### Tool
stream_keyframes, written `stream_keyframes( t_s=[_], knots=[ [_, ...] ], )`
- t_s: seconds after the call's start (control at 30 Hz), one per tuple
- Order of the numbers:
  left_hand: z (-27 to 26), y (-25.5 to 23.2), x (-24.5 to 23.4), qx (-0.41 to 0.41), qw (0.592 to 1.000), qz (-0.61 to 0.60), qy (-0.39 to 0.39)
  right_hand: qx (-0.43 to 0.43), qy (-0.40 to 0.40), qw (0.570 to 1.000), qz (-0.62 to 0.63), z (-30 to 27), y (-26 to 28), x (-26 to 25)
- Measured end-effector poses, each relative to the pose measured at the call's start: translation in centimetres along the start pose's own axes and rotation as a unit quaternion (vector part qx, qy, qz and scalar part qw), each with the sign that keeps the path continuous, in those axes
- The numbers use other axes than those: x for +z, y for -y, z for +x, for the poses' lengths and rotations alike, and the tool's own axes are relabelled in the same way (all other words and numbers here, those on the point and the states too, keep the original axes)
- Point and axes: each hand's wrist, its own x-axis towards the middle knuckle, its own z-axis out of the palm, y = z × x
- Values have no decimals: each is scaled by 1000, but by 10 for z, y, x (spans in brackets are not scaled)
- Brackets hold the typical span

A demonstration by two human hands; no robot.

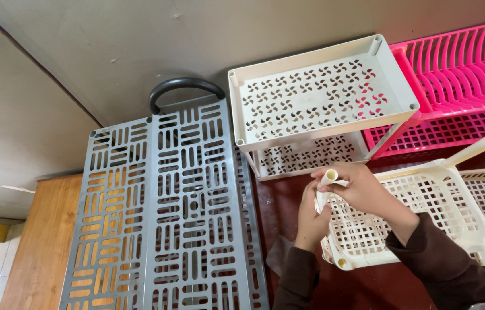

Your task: The person disassembles a white plastic dish rack by removing its legs and trays, then reassembles it by inserting the legs and placing the trays back into position.

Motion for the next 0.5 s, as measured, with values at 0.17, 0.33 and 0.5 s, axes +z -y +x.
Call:
stream_keyframes(
  t_s=[0.17,0.33,0.5],
  knots=[
    [-1,2,-1,2,1000,-23,6,31,87,991,96,5,6,-7],
    [-1,0,1,-7,1000,-5,-9,20,-97,993,-67,-4,5,11],
    [-2,2,-1,15,1000,7,-5,50,-118,988,-84,-8,2,12]
  ],
)
